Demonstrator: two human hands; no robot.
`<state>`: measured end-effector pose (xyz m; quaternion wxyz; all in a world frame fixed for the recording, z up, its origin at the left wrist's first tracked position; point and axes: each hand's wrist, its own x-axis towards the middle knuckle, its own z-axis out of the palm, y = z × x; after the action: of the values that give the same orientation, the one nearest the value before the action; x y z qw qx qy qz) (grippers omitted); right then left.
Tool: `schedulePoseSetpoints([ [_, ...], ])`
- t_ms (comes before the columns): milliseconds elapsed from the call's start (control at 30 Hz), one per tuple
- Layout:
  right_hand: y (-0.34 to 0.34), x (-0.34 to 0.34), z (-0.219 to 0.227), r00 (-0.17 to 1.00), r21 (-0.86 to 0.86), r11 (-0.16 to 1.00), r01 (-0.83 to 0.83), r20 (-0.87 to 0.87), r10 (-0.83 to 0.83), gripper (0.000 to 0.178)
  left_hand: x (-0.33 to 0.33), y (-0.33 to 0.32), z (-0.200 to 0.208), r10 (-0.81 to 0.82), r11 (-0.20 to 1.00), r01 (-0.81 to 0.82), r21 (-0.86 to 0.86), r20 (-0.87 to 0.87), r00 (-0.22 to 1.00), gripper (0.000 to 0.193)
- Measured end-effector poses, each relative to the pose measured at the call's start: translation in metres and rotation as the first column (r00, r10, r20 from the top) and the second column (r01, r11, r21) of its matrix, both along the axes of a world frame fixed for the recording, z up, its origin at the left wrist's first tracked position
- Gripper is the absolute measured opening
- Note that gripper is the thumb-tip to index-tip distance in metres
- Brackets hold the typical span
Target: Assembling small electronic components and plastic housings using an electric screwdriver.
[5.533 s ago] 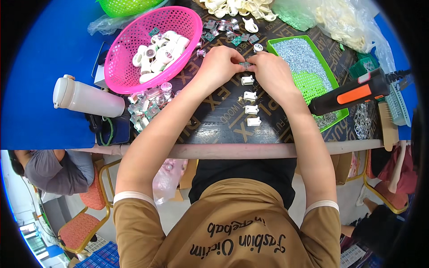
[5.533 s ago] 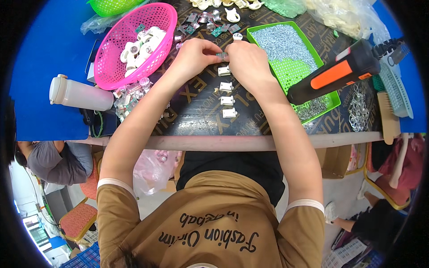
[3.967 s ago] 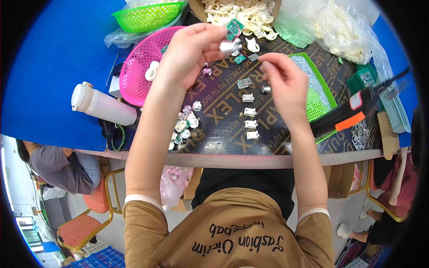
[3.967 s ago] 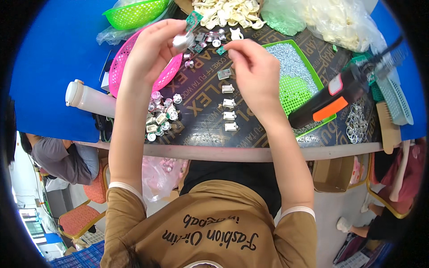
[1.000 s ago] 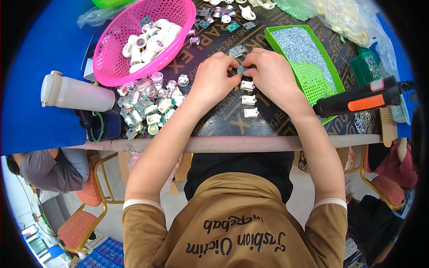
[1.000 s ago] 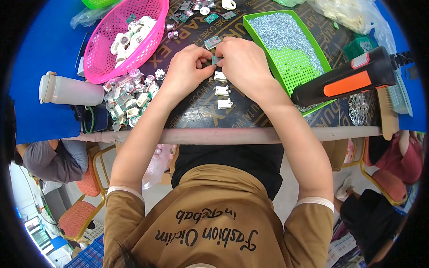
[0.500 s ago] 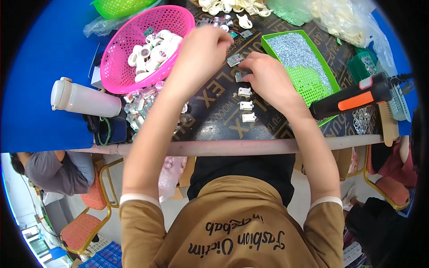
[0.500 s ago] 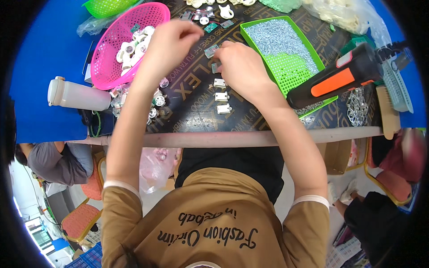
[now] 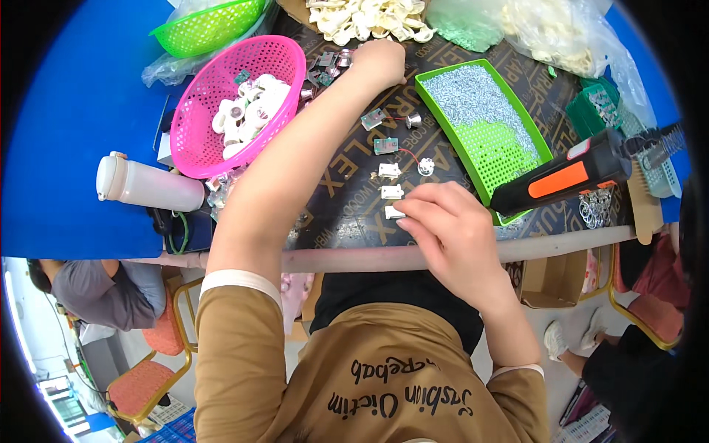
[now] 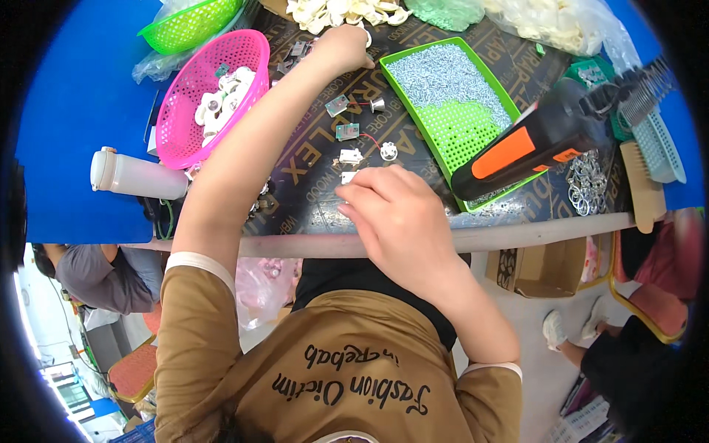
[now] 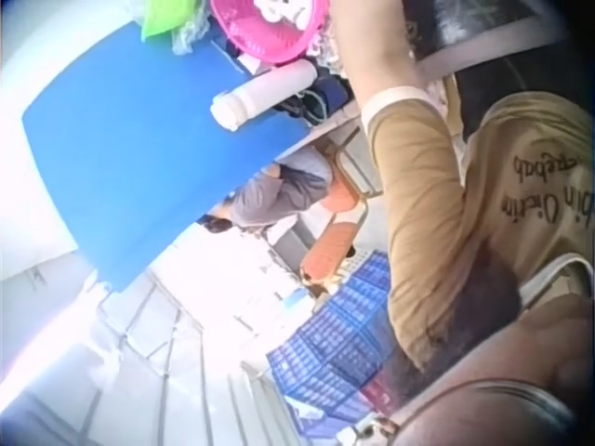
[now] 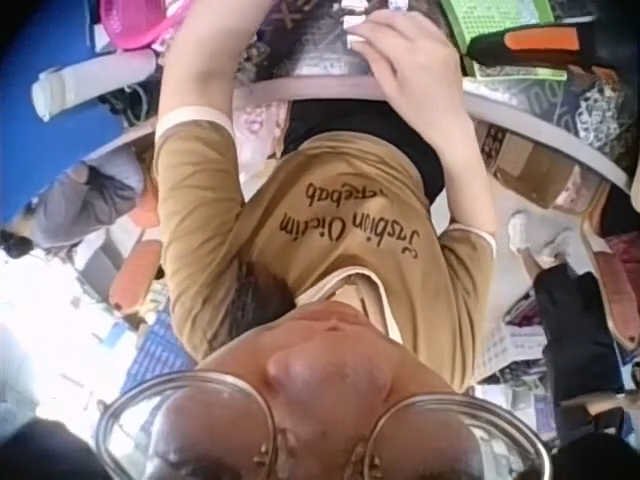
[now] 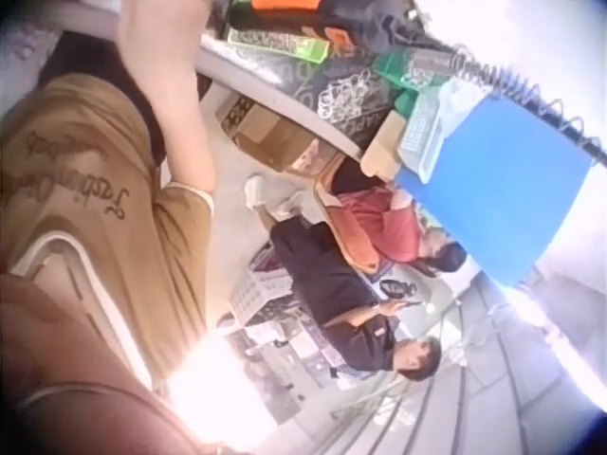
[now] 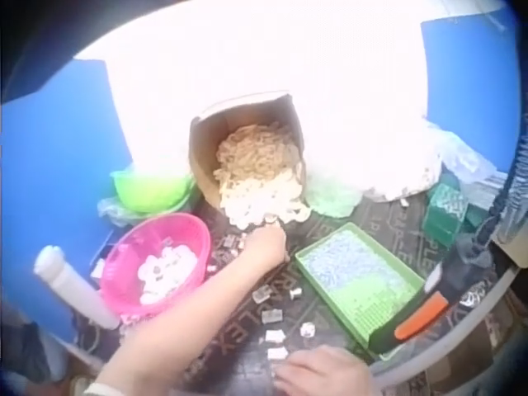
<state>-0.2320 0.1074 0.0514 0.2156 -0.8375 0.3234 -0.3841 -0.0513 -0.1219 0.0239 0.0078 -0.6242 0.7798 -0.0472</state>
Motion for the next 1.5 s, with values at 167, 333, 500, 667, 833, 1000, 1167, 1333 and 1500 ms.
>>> schedulePoseSetpoints([
  [167, 0.004, -0.001, -0.011, 0.996, -0.021, 1.0, -0.009, 0.09, 0.011, 0.012, 0.008, -0.019, 0.003, 0.059, 0.998, -0.056, 0.018, -0.181, 0.982, 0.045],
  [333, 0.011, 0.006, -0.014, 0.982, 0.012, 0.998, -0.06, 0.177, 0.057, 0.01, 0.081, -0.056, 0.03, 0.185, 0.983, -0.077, 0.169, -0.924, 0.334, 0.033],
  [500, 0.007, 0.007, -0.028, 0.964, 0.142, 0.987, -0.071, 0.262, 0.032, 0.006, 0.087, -0.03, 0.063, 0.25, 0.808, 0.587, -0.051, -0.872, -0.42, 0.011],
  [667, 0.004, 0.019, -0.033, 0.958, 0.243, 0.959, -0.144, 0.277, 0.074, 0.008, 0.09, -0.044, 0.029, 0.052, 0.997, -0.038, 0.063, -0.967, -0.25, 0.03],
  [833, 0.0, 0.018, -0.04, 0.96, 0.232, 0.966, -0.112, 0.275, 0.045, 0.007, 0.072, -0.014, 0.039, 0.105, 0.987, -0.084, 0.135, -0.95, -0.293, 0.028],
  [1000, 0.003, 0.024, -0.037, 0.963, 0.227, 0.962, -0.148, 0.257, 0.088, 0.006, 0.108, -0.036, 0.042, 0.089, 0.982, -0.135, 0.131, -0.957, -0.277, 0.029],
  [1167, 0.001, 0.02, -0.034, 0.954, 0.238, 0.96, -0.145, 0.29, 0.073, 0.008, 0.113, -0.006, 0.06, 0.093, 0.849, 0.487, -0.206, -0.849, -0.521, 0.014],
  [1333, -0.001, 0.019, -0.033, 0.799, 0.568, 0.773, -0.282, 0.585, -0.139, 0.015, 0.05, 0.138, 0.108, 0.351, 0.903, 0.43, -0.022, -0.541, -0.764, 0.031],
  [1500, -0.003, 0.029, -0.017, 0.465, 0.33, 0.718, -0.612, 0.885, -0.01, 0.065, 0.023, 0.222, 0.086, 0.499, 0.803, 0.543, -0.244, -0.223, -0.838, 0.036],
])
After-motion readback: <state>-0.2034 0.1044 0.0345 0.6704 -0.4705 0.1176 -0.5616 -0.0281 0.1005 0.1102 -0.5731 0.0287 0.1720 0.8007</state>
